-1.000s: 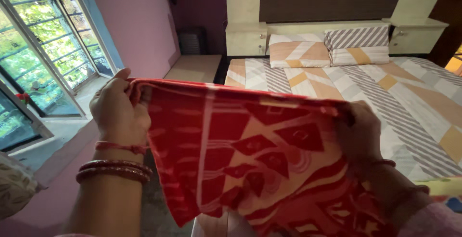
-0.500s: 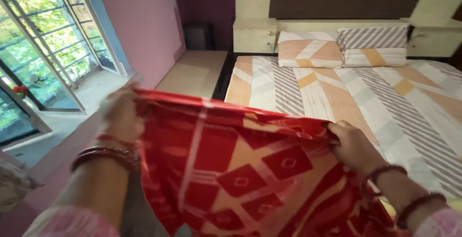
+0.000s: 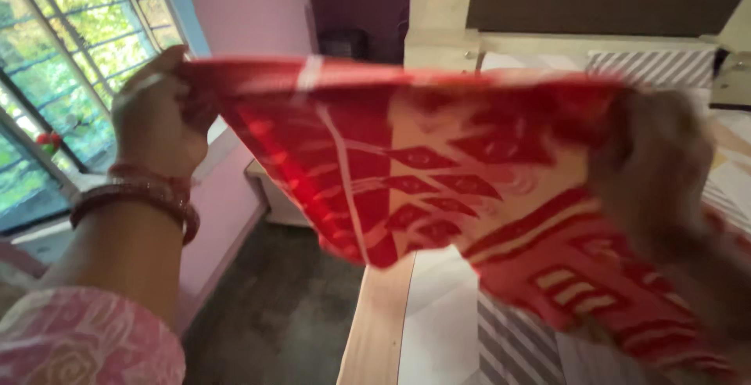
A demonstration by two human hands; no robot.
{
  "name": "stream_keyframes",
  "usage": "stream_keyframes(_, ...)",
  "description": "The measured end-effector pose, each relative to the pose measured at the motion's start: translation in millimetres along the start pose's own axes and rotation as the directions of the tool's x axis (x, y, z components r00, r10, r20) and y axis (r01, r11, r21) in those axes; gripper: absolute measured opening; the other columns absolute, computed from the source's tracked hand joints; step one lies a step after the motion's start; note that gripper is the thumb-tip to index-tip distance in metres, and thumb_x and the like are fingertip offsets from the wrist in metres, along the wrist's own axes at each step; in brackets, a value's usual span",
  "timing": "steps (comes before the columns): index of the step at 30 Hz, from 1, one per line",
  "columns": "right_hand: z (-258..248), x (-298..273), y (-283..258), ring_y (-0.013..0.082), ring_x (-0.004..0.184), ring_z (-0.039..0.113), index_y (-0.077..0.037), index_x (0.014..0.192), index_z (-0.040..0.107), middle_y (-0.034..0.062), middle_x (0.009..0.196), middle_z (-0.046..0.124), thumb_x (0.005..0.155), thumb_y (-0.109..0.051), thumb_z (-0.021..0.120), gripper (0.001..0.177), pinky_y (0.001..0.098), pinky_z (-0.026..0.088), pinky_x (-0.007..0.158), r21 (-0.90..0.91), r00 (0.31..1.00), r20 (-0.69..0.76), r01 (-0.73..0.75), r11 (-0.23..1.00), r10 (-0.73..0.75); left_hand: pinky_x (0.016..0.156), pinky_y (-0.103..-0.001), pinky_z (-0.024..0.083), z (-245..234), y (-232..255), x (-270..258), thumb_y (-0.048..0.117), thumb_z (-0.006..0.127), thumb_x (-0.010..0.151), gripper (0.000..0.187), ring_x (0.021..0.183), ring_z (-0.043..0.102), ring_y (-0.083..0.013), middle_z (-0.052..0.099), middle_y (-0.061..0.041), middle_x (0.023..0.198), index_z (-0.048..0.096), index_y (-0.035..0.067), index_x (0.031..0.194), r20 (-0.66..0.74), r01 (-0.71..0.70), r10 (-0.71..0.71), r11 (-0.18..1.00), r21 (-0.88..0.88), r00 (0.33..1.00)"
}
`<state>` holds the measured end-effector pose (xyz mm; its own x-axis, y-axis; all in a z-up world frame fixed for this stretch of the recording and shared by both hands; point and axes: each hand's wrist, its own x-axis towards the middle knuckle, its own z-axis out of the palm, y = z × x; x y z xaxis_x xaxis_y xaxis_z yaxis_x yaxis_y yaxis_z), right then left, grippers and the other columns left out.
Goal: The person unfolds a colorful patterned blanket on a bed, smooths it out, and folds it into a compact rectangular shape. The person handles the blanket by hand, aligning edges and pressing folds to create a neat stack.
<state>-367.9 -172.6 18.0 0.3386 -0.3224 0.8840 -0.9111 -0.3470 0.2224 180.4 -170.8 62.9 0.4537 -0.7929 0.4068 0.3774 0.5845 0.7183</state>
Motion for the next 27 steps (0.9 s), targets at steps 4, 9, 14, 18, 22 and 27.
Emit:
stream_keyframes(4,-2,-96,-73,0.0443,0.095,0.062,0.003,0.112,0.065,0.0255,0.104,0.065,0.074,-0.007,0.068,0.039,0.0540,0.053,0.079,0.283,0.974,0.069,0.188,0.940,-0.216,0.071,-0.037,0.060,-88,-22,-61,-0.007,0.041,0.083,0.049,0.087,0.066,-0.0250,0.068,-0.012,0.106,0.072,-0.002,0.121,-0.199,0.156,-0.133,0.982,0.102,0.971)
stream_keyframes(9,-27,-173,-149,0.0360,0.098,0.068,-0.006,0.104,0.070,0.0123,0.110,0.070,0.062,-0.007,0.075,0.043,0.0432,0.056,0.078,0.674,0.831,0.469,-0.116,0.730,-0.301,0.061,-0.036,0.055,-228,-51,-148,-0.004,0.042,0.086,0.044,0.078,0.064,-0.0198,0.067,-0.005,0.094,0.073,0.006,0.116,-0.506,0.424,-0.270,0.879,0.219,0.819)
stream_keyframes(14,-45,-227,-221,0.0317,0.095,0.068,-0.009,0.098,0.068,0.0089,0.102,0.067,0.075,-0.011,0.074,0.024,0.0432,0.055,0.078,0.726,0.508,0.662,-0.253,0.639,-0.551,0.064,-0.039,0.050,-335,-80,-222,0.009,0.068,0.096,0.013,0.081,0.059,-0.0195,0.061,-0.002,0.098,0.071,0.006,0.108,-0.736,0.546,-0.259,0.819,0.176,0.626)
stream_keyframes(18,-47,-276,-260,0.0301,0.096,0.067,-0.010,0.096,0.066,0.0082,0.101,0.064,0.086,-0.013,0.066,0.011,0.0423,0.056,0.080,0.815,0.360,0.576,-0.176,0.553,-0.734,0.061,-0.037,0.047,-390,-92,-290,0.010,0.069,0.094,0.017,0.076,0.057,-0.0173,0.061,-0.002,0.094,0.073,0.006,0.110,-0.857,0.669,-0.219,0.722,0.179,0.466)
stream_keyframes(22,-50,-303,-274,0.0293,0.099,0.068,-0.012,0.102,0.068,0.0076,0.103,0.065,0.099,-0.017,0.064,0.007,0.0438,0.055,0.080,0.819,0.185,0.560,-0.274,0.504,-0.808,0.057,-0.035,0.043,-389,-118,-310,0.012,0.070,0.092,0.021,0.071,0.054,-0.0152,0.061,-0.002,0.090,0.074,0.006,0.112,-0.886,0.695,-0.190,0.696,0.182,0.422)
stream_keyframes(27,-45,-287,-268,0.0300,0.100,0.067,-0.011,0.105,0.072,0.0108,0.107,0.068,0.082,-0.024,0.081,0.028,0.0426,0.055,0.083,0.708,0.101,0.651,-0.440,0.553,-0.752,0.054,-0.032,0.039,-295,-171,-285,0.014,0.072,0.090,0.027,0.064,0.051,-0.0125,0.060,-0.001,0.084,0.077,0.006,0.115,-0.747,0.621,-0.218,0.719,0.312,0.628)
